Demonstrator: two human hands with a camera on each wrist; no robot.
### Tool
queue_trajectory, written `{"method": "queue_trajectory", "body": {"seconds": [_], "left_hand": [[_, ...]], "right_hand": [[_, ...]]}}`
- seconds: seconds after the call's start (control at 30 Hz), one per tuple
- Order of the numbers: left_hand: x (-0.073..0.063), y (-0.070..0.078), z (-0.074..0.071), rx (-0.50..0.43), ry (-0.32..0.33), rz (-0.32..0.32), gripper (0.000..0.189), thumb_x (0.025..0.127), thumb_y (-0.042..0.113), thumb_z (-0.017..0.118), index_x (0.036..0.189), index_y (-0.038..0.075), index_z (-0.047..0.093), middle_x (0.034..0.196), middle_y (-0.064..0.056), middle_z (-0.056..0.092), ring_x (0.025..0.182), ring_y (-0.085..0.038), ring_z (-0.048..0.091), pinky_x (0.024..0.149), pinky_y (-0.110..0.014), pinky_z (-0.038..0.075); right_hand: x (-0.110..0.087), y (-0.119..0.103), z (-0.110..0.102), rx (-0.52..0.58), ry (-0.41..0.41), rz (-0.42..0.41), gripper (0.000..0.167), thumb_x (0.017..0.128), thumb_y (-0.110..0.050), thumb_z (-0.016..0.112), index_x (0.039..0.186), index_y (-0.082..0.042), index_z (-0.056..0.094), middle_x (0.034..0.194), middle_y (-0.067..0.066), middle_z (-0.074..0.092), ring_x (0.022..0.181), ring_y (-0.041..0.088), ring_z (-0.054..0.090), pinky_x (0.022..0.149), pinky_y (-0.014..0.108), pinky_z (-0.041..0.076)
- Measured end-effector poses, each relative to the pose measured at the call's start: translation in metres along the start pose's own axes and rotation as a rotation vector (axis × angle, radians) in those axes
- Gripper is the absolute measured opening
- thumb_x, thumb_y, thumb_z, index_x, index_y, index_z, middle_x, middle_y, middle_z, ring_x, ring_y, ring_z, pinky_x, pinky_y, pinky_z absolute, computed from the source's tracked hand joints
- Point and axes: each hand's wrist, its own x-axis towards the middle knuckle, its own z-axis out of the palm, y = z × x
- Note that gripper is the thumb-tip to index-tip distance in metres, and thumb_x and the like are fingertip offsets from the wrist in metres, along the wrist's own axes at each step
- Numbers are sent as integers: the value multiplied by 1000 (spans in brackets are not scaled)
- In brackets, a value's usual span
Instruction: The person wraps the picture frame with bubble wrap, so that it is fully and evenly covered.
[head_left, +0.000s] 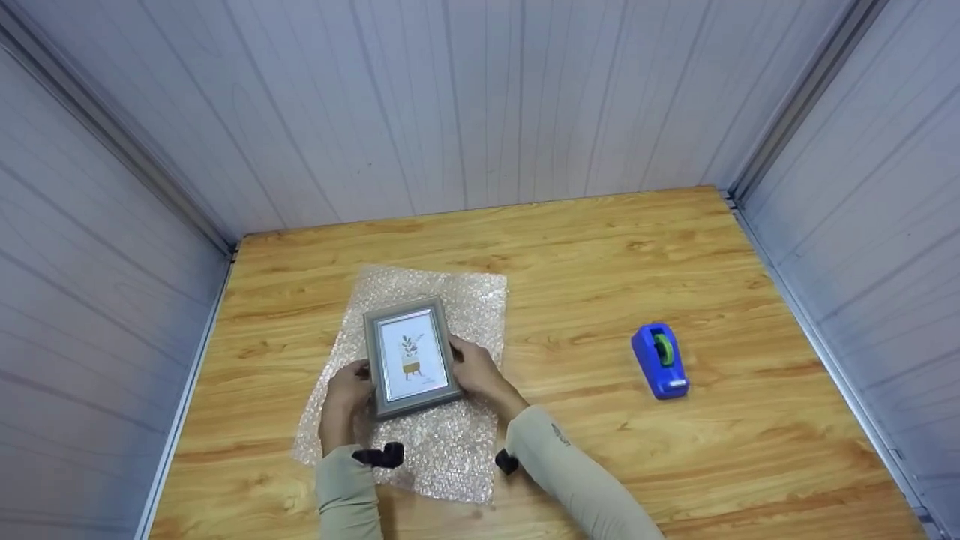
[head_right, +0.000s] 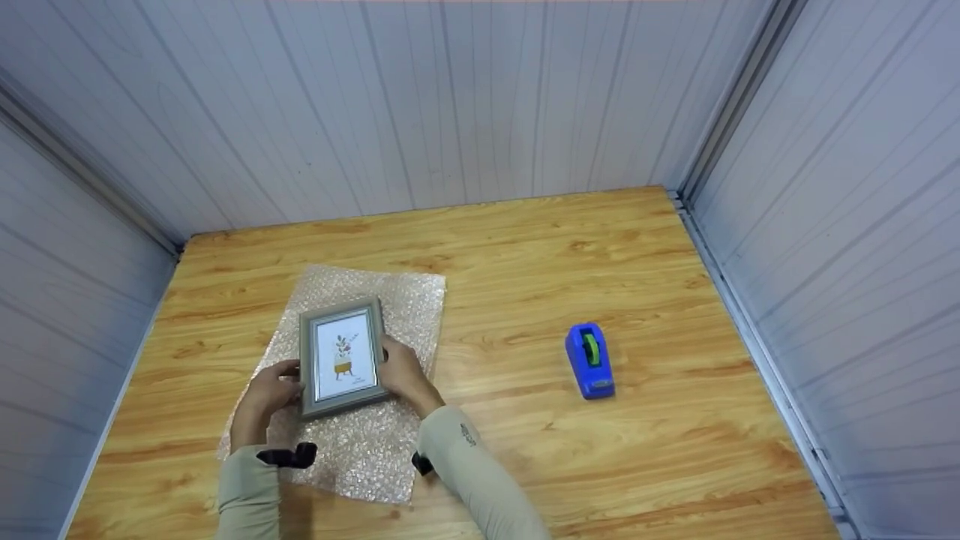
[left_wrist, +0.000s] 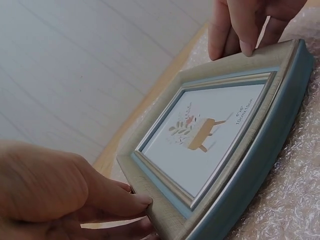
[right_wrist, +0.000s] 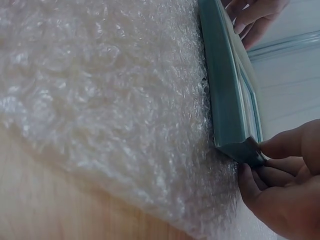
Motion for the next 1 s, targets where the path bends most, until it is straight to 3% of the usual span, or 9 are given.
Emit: {"method": "queue_trajectory", "body": {"seconds": [0.17,0.33,0.43,0.63,0.8,0.9,1.0], "left_hand": [[0,-1,0,-5,9,5,51,76,-4,51,126,-11,51,117,-31,60,111,-44,56,98,-49,44],[0,-2,1,-9,2,-22,51,78,-3,53,128,-11,50,118,-31,60,110,-43,56,97,-48,46],[1,-2,1,-4,-9,-26,52,79,-3,52,130,-10,49,120,-31,58,112,-44,55,99,-49,44],[1,-2,0,-22,-22,-46,53,79,-5,51,132,-10,47,123,-31,56,115,-44,53,101,-48,42],[1,-2,1,-28,-29,-54,53,81,-5,51,133,-9,46,125,-31,56,117,-44,52,102,-48,42],[1,-1,1,-29,-21,-52,53,80,-4,51,133,-8,47,124,-31,56,117,-44,53,102,-48,42],[1,-2,2,-38,-15,-51,52,80,-4,51,132,-9,48,123,-31,56,116,-43,53,101,-48,43]], "right_hand": [[0,2,-1,8,-12,-3,54,88,1,52,141,-4,44,137,17,53,126,30,51,107,40,40],[1,7,-5,84,2,5,51,89,-1,53,139,0,46,132,20,57,123,30,54,106,40,42],[4,12,-11,149,80,1,45,90,-1,53,134,3,50,126,22,61,116,32,58,102,41,45],[12,21,-31,242,328,22,40,88,1,52,128,3,55,126,22,59,115,34,58,100,41,47],[16,27,-50,213,440,142,49,88,-3,54,136,-1,48,137,21,51,129,35,47,108,45,38],[19,30,-59,253,417,234,55,90,-8,53,143,-2,39,145,19,43,134,34,41,111,44,35],[23,33,-66,303,383,276,57,92,-9,52,145,-1,34,145,20,43,134,34,42,110,43,37]]}}
